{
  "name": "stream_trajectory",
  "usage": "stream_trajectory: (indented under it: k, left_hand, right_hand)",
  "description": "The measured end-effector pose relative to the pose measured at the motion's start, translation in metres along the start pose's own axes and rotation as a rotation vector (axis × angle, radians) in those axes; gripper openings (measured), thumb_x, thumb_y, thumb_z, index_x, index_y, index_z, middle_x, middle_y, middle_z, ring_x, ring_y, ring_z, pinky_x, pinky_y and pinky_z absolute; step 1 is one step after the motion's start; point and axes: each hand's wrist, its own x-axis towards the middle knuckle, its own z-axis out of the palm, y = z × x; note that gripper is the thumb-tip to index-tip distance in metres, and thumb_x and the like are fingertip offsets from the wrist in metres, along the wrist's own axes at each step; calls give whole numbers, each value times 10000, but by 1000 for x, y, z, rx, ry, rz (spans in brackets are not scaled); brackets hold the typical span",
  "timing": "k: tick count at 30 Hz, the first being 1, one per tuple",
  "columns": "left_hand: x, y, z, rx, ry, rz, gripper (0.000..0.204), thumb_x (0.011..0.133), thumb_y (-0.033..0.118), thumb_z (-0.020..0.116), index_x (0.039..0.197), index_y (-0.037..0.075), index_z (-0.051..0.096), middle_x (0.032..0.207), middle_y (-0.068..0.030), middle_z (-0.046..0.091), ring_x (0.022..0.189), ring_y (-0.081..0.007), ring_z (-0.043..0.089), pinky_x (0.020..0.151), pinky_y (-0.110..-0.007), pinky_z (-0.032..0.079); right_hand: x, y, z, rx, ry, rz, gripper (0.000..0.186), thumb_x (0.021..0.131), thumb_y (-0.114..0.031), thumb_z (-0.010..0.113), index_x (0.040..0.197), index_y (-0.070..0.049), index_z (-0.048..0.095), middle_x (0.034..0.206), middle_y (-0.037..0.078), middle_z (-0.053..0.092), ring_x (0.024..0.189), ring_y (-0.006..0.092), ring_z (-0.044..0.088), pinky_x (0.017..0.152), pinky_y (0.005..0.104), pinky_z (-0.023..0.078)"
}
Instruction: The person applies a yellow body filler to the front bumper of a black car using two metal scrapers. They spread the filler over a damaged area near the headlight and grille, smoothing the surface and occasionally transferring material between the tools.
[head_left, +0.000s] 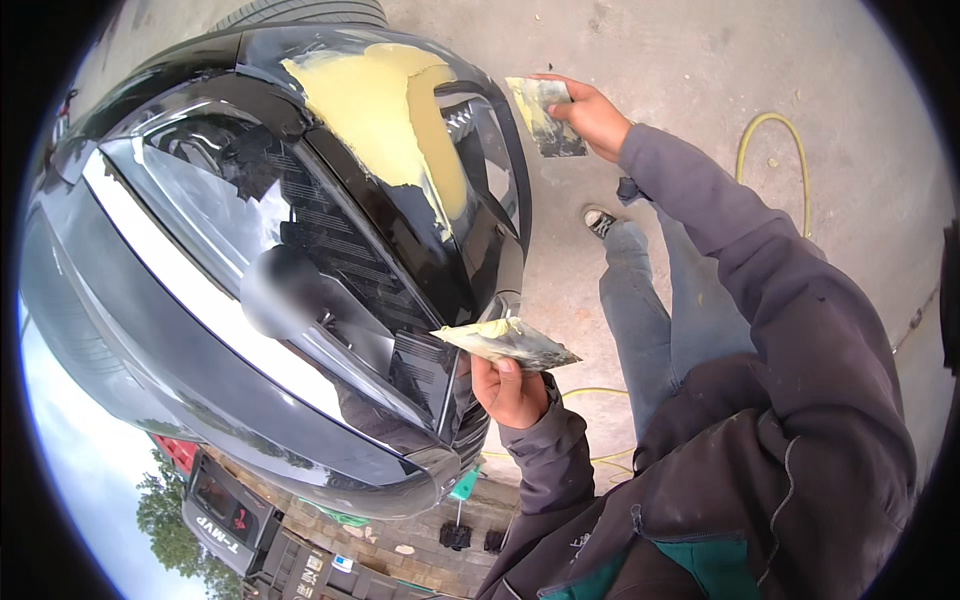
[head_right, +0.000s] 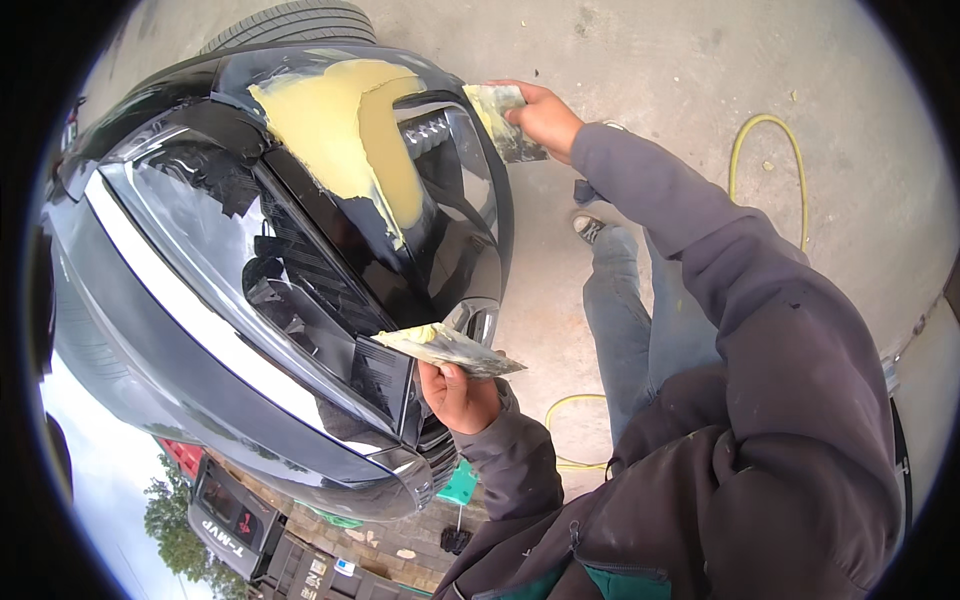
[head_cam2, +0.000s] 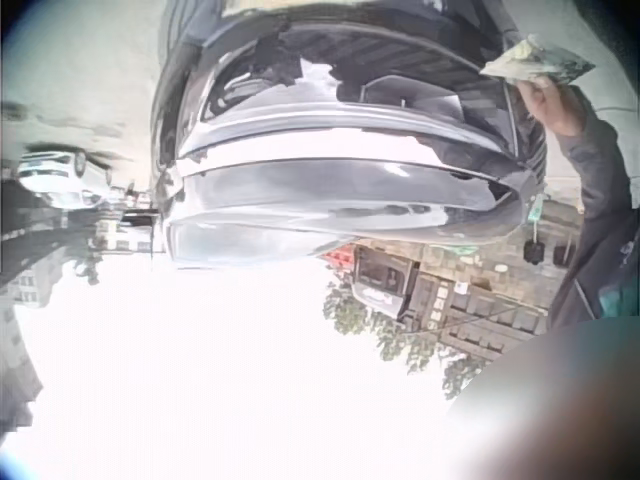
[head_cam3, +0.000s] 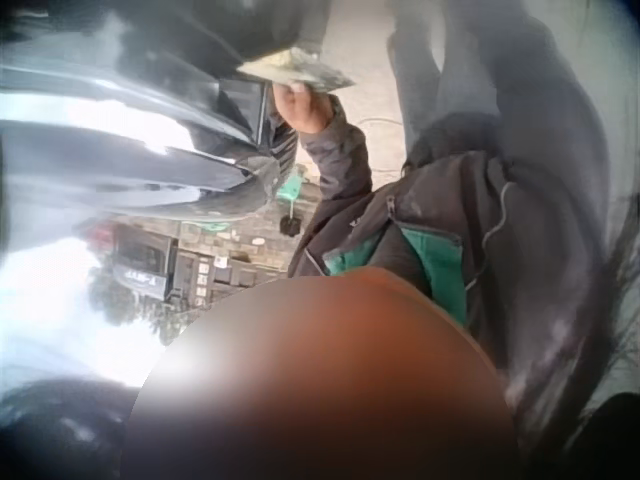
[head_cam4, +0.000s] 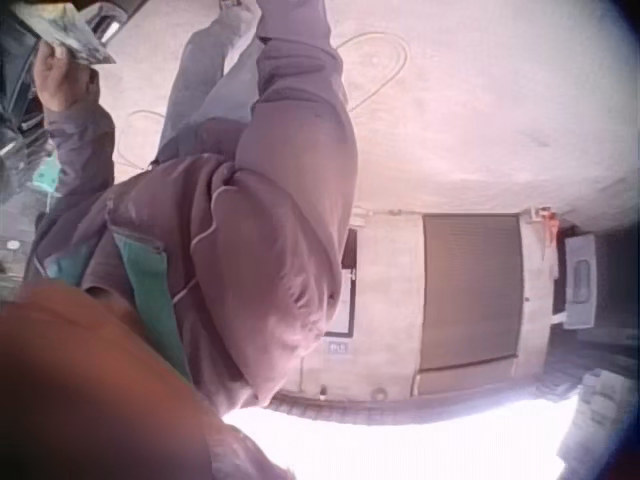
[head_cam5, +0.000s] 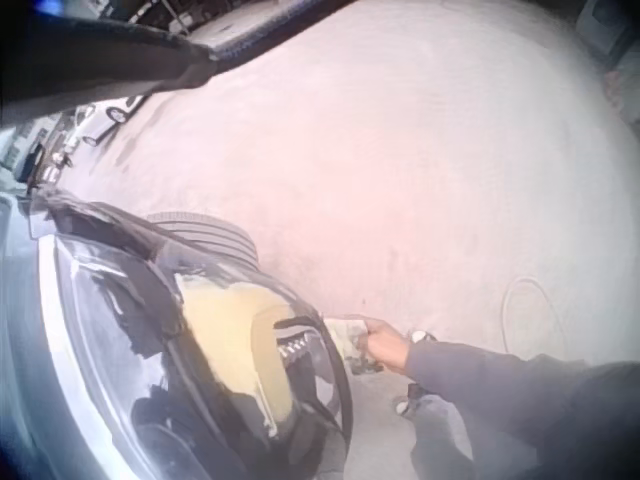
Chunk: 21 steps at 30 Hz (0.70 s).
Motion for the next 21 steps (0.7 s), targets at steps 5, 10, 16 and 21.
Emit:
stream_trajectory:
  k: [5, 10, 16, 21]
  left_hand:
    - [-5, -5, 8, 89, 85, -63, 419, 869, 192, 586, 1153, -77, 439, 1003, -149, 565, 829, -232, 585, 713, -373, 511]
    - [4, -8, 27, 176, 159, -103, 409, 851, 230, 635, 1071, -86, 495, 960, -132, 581, 830, -188, 560, 764, -302, 453]
    - [10, -17, 42, 177, 192, -112, 475, 848, 259, 628, 1117, -82, 436, 862, -147, 580, 667, -243, 611, 607, -384, 552]
    - [7, -20, 34, 178, 208, -61, 455, 850, 256, 625, 1101, -82, 452, 876, -146, 579, 676, -229, 598, 612, -378, 553]
  right_hand:
    - [104, 25, 24, -130, 47, -168, 463, 822, 51, 394, 1255, -61, 515, 1154, 96, 585, 1048, 185, 547, 887, 297, 425]
    - [177, 57, 33, -254, 217, -240, 477, 766, 23, 406, 1204, -77, 566, 1075, 110, 626, 976, 194, 579, 853, 285, 438]
    - [186, 65, 51, -479, 370, -403, 475, 735, -4, 421, 1170, -92, 590, 1011, 145, 640, 847, 239, 616, 750, 318, 480]
    - [143, 42, 69, -556, 256, -467, 473, 751, -6, 422, 1194, -90, 564, 1012, 156, 628, 890, 264, 607, 789, 325, 470]
